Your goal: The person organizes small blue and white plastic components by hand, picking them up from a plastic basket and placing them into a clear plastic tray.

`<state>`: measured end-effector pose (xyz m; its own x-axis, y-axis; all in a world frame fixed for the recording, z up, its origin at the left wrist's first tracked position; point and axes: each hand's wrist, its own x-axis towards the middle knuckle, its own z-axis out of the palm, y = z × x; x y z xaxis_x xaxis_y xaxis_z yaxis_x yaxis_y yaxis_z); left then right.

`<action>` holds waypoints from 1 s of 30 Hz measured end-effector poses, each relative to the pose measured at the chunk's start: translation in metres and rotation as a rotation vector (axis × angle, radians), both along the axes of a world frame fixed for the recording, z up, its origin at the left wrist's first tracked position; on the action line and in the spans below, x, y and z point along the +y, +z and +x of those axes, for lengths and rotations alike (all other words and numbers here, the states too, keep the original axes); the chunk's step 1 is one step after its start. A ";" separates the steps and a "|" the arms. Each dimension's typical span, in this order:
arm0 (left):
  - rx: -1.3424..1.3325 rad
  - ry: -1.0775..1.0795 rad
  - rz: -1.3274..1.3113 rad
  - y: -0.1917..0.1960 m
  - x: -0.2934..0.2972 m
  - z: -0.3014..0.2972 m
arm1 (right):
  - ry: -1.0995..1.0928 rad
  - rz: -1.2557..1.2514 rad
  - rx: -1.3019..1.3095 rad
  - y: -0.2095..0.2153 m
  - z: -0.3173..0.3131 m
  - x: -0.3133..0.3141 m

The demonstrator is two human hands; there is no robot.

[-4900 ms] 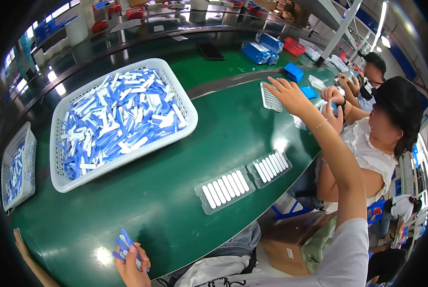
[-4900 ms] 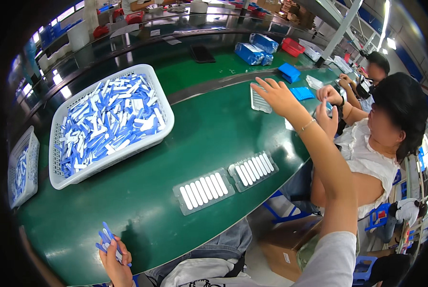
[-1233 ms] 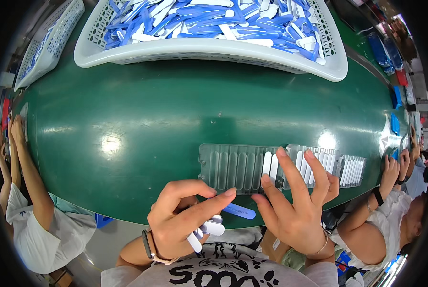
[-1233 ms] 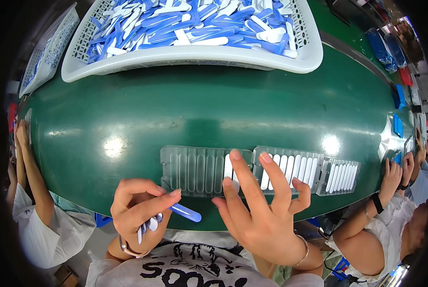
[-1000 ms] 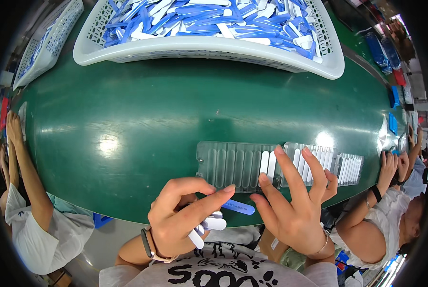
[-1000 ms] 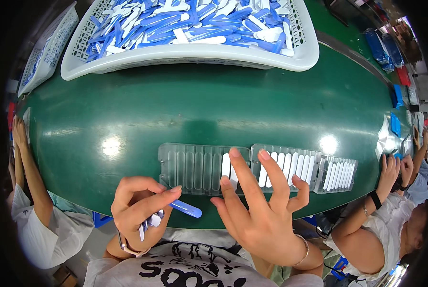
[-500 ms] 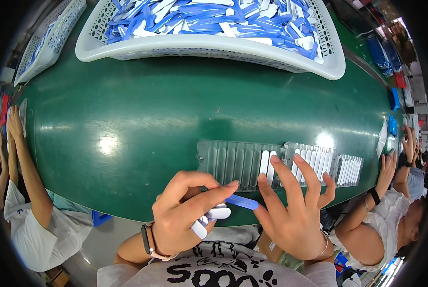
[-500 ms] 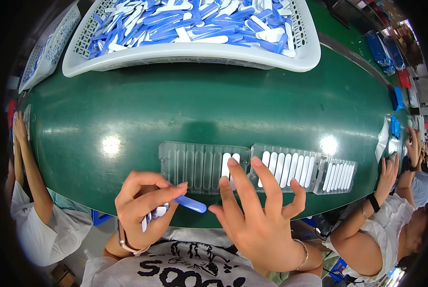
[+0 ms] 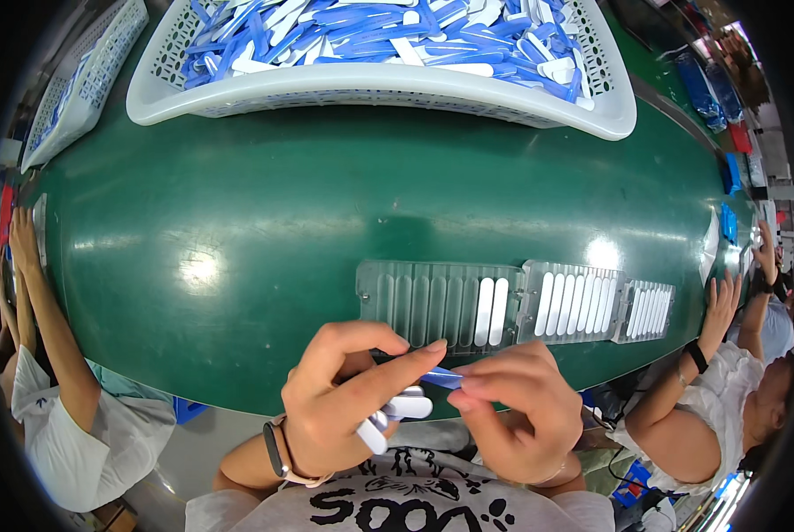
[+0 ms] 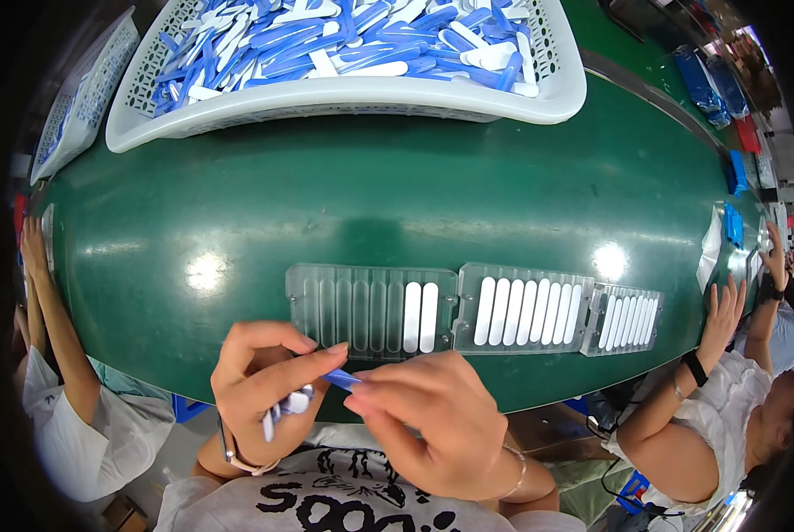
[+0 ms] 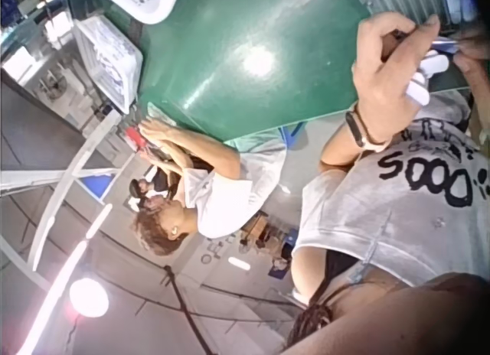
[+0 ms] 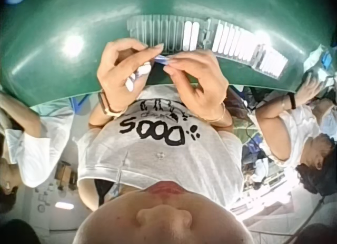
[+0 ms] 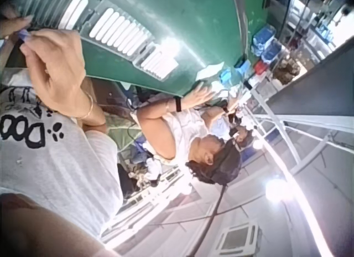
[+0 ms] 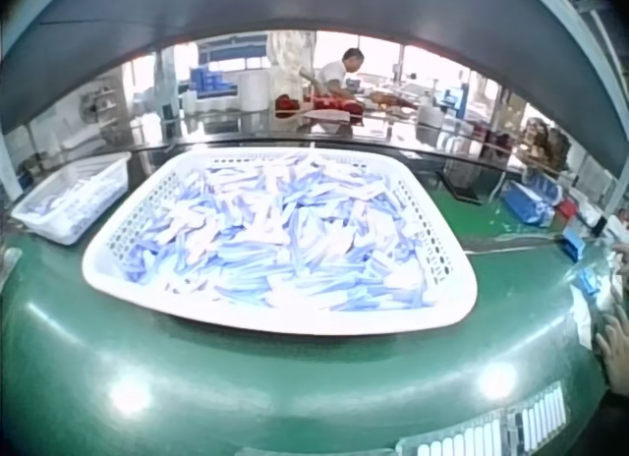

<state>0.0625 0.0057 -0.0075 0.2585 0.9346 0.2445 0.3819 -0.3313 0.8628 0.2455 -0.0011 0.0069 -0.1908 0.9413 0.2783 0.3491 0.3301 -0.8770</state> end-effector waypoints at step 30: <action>-1.051 0.074 -1.169 0.014 0.015 -0.009 | -0.026 -0.219 -0.232 0.035 0.036 0.057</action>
